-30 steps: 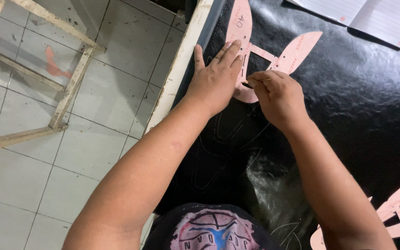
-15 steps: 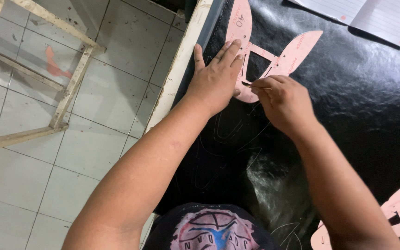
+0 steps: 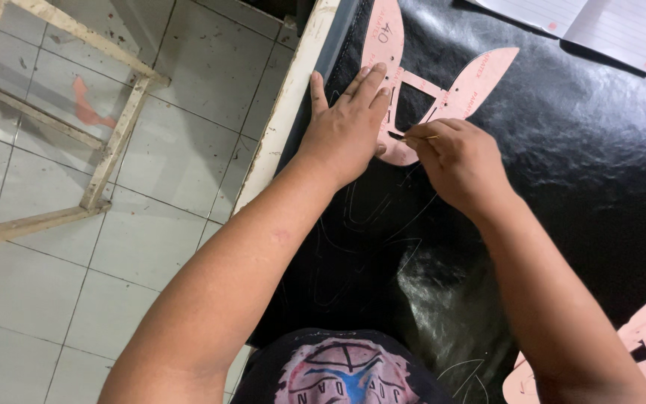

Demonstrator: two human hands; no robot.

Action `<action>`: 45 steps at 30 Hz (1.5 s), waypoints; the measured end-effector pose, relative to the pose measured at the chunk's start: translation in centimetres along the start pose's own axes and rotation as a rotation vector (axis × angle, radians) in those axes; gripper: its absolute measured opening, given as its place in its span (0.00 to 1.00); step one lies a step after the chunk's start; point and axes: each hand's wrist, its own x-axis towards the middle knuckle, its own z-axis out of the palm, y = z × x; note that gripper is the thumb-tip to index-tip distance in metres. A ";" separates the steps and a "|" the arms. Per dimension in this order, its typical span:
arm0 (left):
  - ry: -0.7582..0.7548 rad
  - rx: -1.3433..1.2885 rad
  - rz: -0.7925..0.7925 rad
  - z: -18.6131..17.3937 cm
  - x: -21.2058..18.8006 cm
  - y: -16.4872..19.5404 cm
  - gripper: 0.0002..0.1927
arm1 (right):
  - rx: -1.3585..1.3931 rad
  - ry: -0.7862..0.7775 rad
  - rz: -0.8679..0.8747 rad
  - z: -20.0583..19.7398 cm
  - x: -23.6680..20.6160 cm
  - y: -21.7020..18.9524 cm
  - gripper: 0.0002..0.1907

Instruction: The person places pink paper shoe pattern templates on a black sheet on the work table, holds each template steady with one hand, and traces around its edges with a pen, repositioning the templates to trace additional outlines on the sheet.

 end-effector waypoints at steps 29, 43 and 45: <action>0.013 -0.142 0.037 0.2 0.0 -0.2 0.04 | -0.069 0.139 0.162 0.2 -0.9 2.4 0.06; 0.015 -0.136 0.039 -0.2 -0.1 0.1 0.04 | -0.136 0.142 0.067 -0.1 -0.9 1.3 0.03; 0.022 -0.128 0.043 -0.2 -0.1 0.1 0.04 | -0.184 0.138 0.039 0.1 -1.1 1.1 0.03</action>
